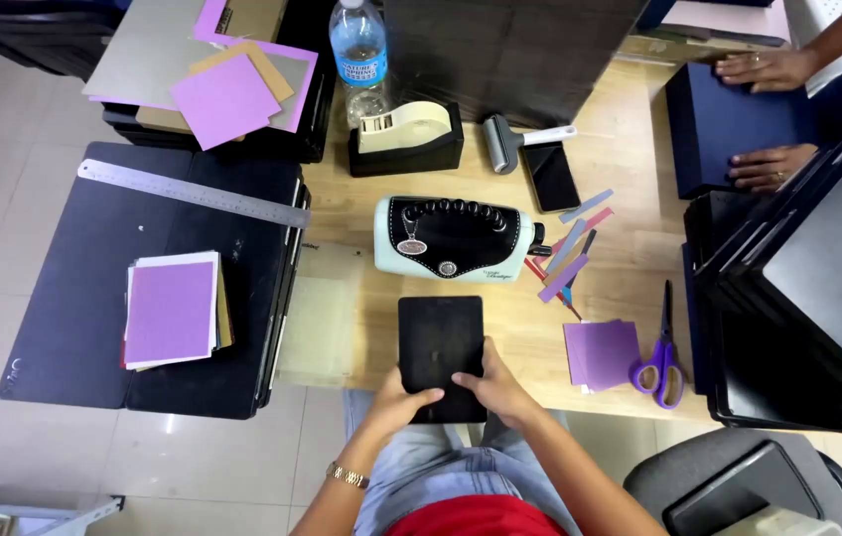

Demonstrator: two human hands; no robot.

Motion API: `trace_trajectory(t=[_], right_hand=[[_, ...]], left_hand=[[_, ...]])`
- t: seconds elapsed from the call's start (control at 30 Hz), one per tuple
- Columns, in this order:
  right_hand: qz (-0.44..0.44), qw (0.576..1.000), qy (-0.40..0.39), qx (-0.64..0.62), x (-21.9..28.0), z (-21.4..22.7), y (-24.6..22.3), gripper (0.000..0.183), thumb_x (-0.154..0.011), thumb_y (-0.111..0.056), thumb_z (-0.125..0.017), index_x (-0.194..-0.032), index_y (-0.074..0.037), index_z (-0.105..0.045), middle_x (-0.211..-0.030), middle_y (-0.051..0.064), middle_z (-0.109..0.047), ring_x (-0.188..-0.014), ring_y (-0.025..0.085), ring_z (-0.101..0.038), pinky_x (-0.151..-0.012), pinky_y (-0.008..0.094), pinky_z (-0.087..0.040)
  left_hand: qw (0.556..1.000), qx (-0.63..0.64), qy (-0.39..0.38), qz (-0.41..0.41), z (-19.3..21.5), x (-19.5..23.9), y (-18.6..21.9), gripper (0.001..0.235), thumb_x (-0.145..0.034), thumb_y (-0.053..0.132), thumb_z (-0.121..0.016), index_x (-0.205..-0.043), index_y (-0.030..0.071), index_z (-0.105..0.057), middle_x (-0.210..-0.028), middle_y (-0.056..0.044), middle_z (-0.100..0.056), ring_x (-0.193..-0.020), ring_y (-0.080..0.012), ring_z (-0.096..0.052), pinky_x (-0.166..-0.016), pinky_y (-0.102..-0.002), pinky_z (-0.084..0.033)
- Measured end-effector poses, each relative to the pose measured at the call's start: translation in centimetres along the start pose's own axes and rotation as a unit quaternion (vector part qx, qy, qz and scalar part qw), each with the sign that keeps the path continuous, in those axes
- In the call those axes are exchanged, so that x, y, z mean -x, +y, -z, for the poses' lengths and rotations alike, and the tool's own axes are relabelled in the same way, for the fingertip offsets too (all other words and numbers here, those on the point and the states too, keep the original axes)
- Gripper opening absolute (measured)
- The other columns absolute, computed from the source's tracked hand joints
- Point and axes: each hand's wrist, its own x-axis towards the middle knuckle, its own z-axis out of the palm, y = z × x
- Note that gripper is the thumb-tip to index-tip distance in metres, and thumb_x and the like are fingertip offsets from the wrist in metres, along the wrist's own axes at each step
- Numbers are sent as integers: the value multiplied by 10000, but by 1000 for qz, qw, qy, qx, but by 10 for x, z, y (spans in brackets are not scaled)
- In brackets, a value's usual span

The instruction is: Using a manual embossing machine to create textured patterns on sheets of paper.

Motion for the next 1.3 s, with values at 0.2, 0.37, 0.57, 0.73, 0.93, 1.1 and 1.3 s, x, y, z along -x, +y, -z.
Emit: trace_trajectory(t=[0.2,0.37,0.57,0.73,0.93,1.1,1.3], right_hand=[[-74,995,3,-60,-4,-8,-34,646,-864,7,-765,-1415,-45,-432,-1471,240,-501,-1434,399,-429,-1165,569,-322],[-76,992,11,-96,-19,-4,-45,619,-872,24,-751,-1397,-30,-428,-1443,246,-488,-1405,393,-438,-1148,580,-342],[-85,992,5,-90,-40,3,-51,676,-875,-2,-754,-1445,-44,-394,-1522,281,-413,-1477,458,-333,-1144,657,-306],[-84,992,0,-97,-53,10,-51,687,-873,-10,-766,-1442,-34,-382,-1510,288,-413,-1472,459,-344,-1138,662,-310],[-74,993,8,-95,-61,12,-60,716,-857,3,-767,-1455,-16,-374,-1481,295,-427,-1452,442,-365,-1149,641,-305],[-66,994,18,-85,-58,7,-79,703,-846,-2,-783,-1428,11,-390,-1465,272,-440,-1434,394,-374,-1173,589,-298],[-70,994,2,-84,-65,10,-76,835,-847,-32,-803,-1523,-8,-314,-1498,267,-445,-1459,389,-396,-1172,546,-345]], left_hand=[[1000,-7,16,8,7,-25,4,826,-723,139,-917,-1443,-6,-540,-1450,-266,-584,-1415,-410,-477,-1169,-512,-404],[999,-31,11,21,8,-31,32,855,-732,155,-911,-1476,11,-515,-1474,-253,-564,-1426,-394,-465,-1172,-493,-403],[999,-50,7,18,10,-47,49,801,-720,164,-915,-1422,5,-562,-1439,-245,-596,-1404,-369,-496,-1147,-475,-428],[999,-45,5,12,8,-57,57,774,-716,157,-913,-1391,-10,-574,-1411,-253,-615,-1389,-375,-514,-1135,-475,-443],[1000,-15,5,11,9,-70,60,711,-704,144,-928,-1328,-9,-622,-1339,-239,-666,-1340,-375,-566,-1089,-466,-482],[1000,-9,1,4,12,-76,64,679,-712,122,-916,-1309,-22,-627,-1318,-248,-676,-1319,-386,-583,-1066,-472,-499],[1000,-7,2,-1,11,-85,59,663,-706,132,-926,-1285,-24,-642,-1292,-248,-689,-1287,-390,-610,-1038,-467,-519]])
